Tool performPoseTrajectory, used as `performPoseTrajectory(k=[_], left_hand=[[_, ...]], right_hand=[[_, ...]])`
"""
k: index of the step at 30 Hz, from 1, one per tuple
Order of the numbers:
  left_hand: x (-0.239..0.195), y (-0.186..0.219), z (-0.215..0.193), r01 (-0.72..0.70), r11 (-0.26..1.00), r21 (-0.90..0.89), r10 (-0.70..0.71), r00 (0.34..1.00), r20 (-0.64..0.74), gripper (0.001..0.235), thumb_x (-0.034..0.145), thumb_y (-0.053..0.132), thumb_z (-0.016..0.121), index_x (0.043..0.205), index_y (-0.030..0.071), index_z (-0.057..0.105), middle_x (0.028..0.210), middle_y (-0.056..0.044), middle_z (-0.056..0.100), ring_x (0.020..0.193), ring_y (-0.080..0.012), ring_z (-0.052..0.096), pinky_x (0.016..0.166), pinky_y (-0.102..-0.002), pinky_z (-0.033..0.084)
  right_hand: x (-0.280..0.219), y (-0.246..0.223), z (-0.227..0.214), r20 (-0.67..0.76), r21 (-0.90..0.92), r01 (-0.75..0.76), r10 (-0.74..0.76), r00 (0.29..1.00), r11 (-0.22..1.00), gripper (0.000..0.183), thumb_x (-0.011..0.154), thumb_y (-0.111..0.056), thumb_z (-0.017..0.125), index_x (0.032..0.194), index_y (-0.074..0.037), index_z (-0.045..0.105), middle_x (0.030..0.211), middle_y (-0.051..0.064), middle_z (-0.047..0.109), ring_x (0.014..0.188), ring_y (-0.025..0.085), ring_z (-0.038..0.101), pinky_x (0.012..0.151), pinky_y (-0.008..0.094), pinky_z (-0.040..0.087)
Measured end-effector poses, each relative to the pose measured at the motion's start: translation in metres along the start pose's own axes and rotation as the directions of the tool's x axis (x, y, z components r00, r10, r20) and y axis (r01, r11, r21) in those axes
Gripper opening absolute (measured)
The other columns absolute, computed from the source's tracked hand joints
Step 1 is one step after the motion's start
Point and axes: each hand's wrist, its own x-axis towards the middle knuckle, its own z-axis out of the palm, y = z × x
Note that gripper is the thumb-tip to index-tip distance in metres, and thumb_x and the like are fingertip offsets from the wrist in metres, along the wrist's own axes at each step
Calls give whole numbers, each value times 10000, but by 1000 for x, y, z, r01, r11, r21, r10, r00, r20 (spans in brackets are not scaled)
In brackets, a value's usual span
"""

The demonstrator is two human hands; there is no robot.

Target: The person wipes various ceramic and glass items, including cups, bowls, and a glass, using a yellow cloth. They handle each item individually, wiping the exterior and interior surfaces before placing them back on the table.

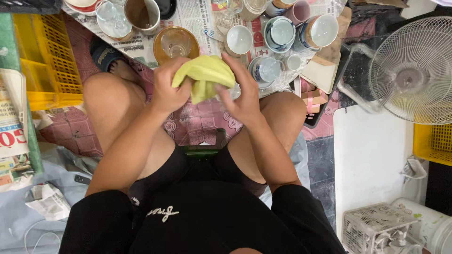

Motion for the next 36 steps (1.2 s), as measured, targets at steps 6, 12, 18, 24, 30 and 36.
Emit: performPoseTrajectory(k=[6,12,18,24,30,36], left_hand=[[0,-3,12,74,997,18,-73,997,-16,137,830,-29,685,951,-7,625,833,-146,664,761,-243,688,695,-334,516],[-8,-19,29,80,967,-240,-57,993,102,316,933,-75,535,1227,-27,640,992,-93,711,904,-134,675,821,-280,541],[-1,-9,29,134,965,-224,-119,990,82,331,891,-100,519,1180,-16,656,968,-58,665,903,-107,637,821,-255,512],[-1,4,27,29,996,-89,-23,997,68,193,830,-87,603,1002,-7,637,834,-91,642,773,-163,653,720,-297,506],[1,3,20,-22,1000,12,20,990,138,192,807,-52,666,989,6,650,828,-154,639,757,-288,685,688,-340,514],[-11,-1,22,112,973,-203,-46,952,302,257,857,49,610,1101,-21,654,898,-147,695,797,-270,720,732,-348,564]], right_hand=[[-8,30,10,-59,108,-217,224,973,970,347,902,81,712,1235,-17,702,1040,120,757,829,241,729,711,292,581],[-12,39,9,-149,-72,30,-40,988,997,394,929,140,620,1280,-27,681,1241,136,735,1055,264,769,919,316,598],[-6,30,-2,-44,55,97,-95,995,994,532,873,180,610,1375,4,614,1338,172,680,1241,307,693,1048,353,553],[-6,25,-8,-38,104,83,-80,996,991,407,856,138,723,1229,-25,721,1201,142,743,1117,258,741,971,320,590],[1,20,-10,-24,104,-24,27,999,994,207,822,56,803,1002,-7,724,952,110,722,839,210,714,732,297,562],[-2,16,-23,24,-39,-120,121,992,992,156,809,55,743,879,5,613,812,134,605,726,275,632,664,360,490]])
